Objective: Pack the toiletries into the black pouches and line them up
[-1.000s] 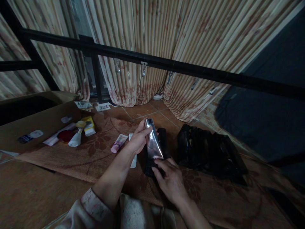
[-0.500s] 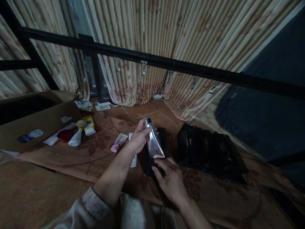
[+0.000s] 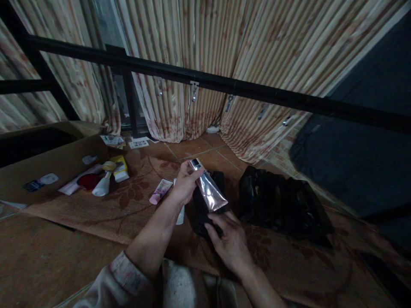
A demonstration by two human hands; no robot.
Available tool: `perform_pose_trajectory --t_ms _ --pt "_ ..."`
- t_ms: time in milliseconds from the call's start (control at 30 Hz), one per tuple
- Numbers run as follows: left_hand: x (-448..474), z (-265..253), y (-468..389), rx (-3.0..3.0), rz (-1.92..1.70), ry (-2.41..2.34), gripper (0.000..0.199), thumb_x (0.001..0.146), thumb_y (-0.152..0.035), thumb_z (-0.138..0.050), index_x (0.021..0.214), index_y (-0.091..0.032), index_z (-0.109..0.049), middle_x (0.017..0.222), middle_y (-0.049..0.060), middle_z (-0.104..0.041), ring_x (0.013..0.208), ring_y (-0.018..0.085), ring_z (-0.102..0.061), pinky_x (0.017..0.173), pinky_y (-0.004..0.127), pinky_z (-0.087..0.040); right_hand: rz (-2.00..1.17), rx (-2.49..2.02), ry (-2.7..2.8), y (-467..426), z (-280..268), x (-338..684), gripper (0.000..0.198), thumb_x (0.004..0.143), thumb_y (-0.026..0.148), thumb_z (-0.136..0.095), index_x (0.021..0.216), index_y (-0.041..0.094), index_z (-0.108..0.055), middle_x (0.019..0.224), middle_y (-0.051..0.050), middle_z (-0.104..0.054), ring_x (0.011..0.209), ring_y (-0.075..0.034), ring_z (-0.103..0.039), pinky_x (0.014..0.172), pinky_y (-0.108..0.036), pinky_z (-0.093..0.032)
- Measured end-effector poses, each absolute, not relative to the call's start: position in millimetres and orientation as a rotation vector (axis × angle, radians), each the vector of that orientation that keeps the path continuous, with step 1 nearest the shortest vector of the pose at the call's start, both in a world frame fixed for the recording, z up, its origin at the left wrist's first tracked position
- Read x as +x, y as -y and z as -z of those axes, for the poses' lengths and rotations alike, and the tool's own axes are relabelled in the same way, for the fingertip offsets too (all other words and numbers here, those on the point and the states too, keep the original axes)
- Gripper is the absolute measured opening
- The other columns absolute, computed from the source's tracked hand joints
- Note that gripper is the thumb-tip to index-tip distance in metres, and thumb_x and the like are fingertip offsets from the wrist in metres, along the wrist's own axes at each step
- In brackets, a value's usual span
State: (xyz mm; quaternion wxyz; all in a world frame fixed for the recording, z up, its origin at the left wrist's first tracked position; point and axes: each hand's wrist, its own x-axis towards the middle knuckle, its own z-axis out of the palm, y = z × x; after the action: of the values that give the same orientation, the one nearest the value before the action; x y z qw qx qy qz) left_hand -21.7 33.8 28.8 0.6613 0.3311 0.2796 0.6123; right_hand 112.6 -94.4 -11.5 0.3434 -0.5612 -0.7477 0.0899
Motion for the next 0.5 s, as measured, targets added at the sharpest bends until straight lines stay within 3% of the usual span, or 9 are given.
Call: perform_pose_trajectory --t_ms 200,500 --pt "-22.1 -24.1 -40.2 0.721 -1.492 -0.642 0.05 0.058 -0.025 -0.082 0.093 -0.02 -0.046 0.074 -0.004 -0.061 0.064 0.014 -0.062 0.068 0.031 -0.05 -0.225 -1.461 1.943 94.3 13.0 113.3 0.019 0.087 0.024 -0.059 0.103 0.022 -0.067 0.088 -0.004 -0.071 0.085 -0.021 -0.061 0.075 -0.033 -0.05" --pt "-20.2 -20.3 -40.4 0.778 -1.359 -0.717 0.047 0.059 -0.032 -0.082 0.092 -0.02 -0.051 0.075 -0.003 -0.058 0.064 0.01 -0.056 0.062 0.024 -0.047 -0.254 -1.452 1.943 94.4 9.4 111.9 0.017 0.086 0.021 -0.059 0.1 0.024 -0.067 0.1 -0.003 -0.071 0.095 -0.021 -0.061 0.082 -0.033 -0.05"
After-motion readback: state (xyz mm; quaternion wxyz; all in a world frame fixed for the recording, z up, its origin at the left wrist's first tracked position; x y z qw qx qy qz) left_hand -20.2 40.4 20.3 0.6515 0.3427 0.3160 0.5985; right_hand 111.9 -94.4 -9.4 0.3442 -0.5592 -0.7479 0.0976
